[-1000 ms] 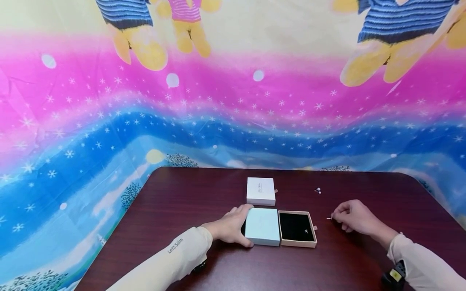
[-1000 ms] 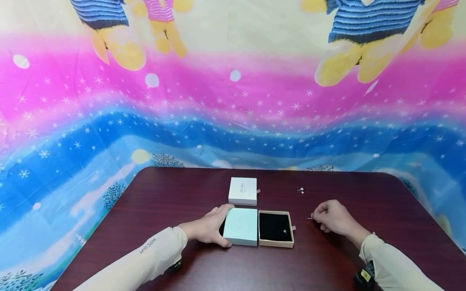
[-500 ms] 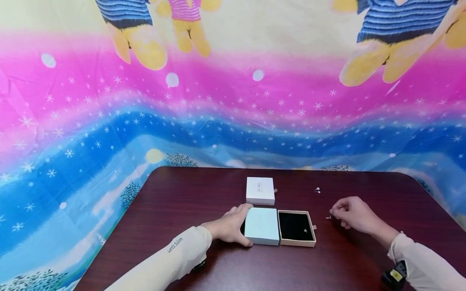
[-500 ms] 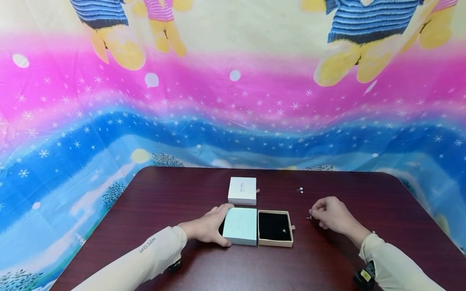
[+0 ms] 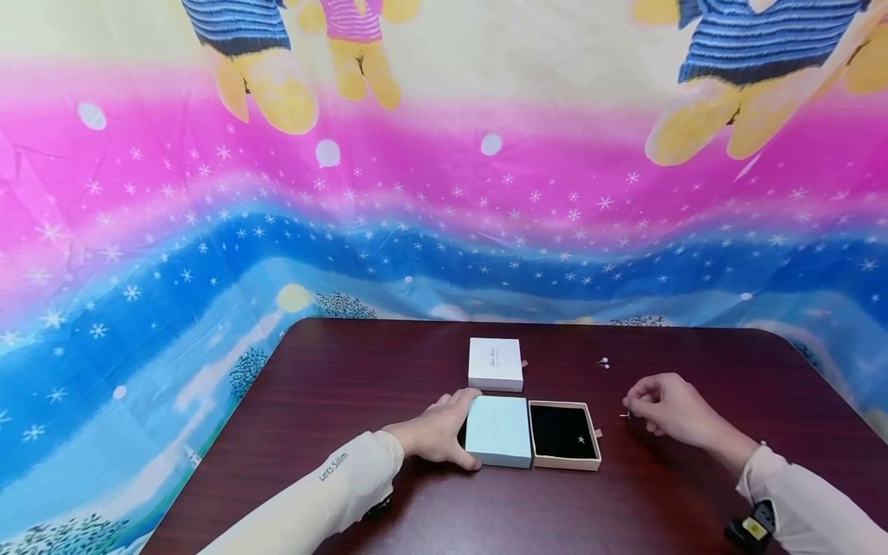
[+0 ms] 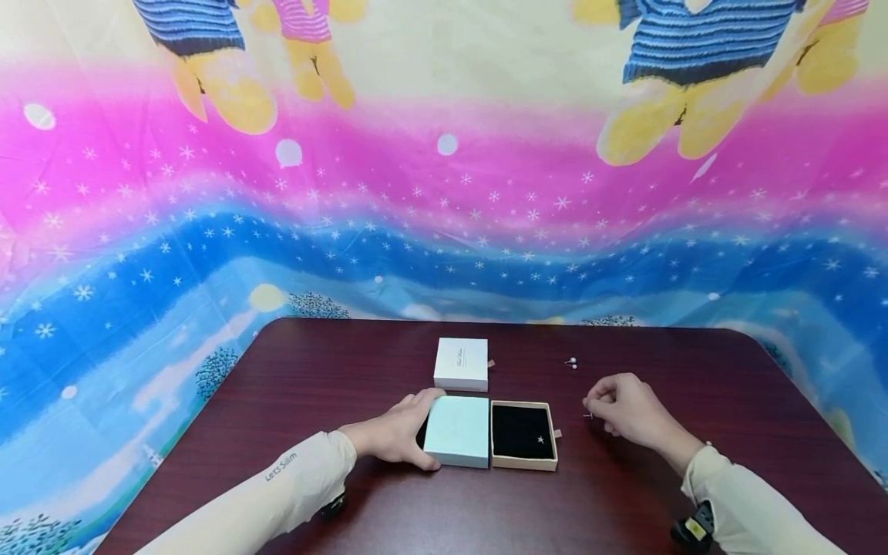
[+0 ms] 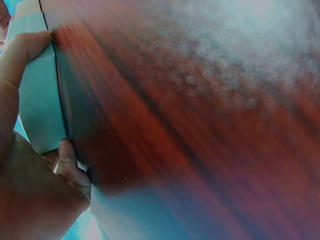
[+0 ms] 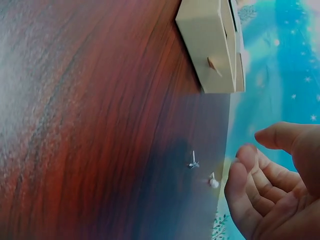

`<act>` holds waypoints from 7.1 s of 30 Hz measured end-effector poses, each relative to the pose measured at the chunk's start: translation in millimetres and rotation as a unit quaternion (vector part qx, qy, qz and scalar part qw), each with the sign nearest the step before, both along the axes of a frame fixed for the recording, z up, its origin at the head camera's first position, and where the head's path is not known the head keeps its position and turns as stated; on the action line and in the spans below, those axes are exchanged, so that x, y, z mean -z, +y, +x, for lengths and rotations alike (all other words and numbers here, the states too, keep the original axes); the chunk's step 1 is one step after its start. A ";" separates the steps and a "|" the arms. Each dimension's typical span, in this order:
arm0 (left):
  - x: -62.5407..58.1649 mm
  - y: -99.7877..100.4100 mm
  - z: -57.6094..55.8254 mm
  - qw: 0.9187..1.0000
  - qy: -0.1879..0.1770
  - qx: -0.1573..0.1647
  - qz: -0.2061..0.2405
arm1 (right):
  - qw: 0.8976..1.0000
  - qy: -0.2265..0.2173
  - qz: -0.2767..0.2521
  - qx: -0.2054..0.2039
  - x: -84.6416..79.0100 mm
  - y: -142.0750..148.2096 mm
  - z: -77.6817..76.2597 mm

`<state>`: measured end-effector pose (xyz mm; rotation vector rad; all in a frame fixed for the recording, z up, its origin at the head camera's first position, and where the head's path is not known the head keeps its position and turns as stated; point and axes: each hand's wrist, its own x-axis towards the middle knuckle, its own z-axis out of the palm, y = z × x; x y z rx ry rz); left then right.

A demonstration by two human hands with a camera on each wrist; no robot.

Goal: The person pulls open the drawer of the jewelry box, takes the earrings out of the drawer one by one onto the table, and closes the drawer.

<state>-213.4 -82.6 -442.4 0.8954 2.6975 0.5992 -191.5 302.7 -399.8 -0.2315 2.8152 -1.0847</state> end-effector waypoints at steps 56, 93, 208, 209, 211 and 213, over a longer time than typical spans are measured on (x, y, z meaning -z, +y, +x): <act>-4.0 -0.4 2.1 1.000 -0.004 0.001 0.005 | 0.996 0.062 0.036 -0.053 -2.5 -49.6 23.8; -3.4 -1.5 0.8 1.000 -0.003 0.004 0.013 | 0.986 0.114 0.089 -0.078 4.5 -64.0 29.2; -4.0 -1.3 0.9 1.000 -0.007 0.007 -0.001 | 0.964 0.151 0.199 -0.088 9.0 -80.1 27.6; -4.2 -1.2 1.0 1.000 -0.008 0.006 -0.002 | 0.965 0.150 0.198 -0.088 8.9 -80.0 27.6; -3.8 -1.1 0.8 1.000 -0.008 0.005 -0.002 | 0.965 0.153 0.195 -0.088 8.5 -79.6 27.6; -3.9 -1.0 0.6 1.000 -0.006 0.006 0.000 | 0.964 0.156 0.194 -0.090 7.8 -79.4 27.6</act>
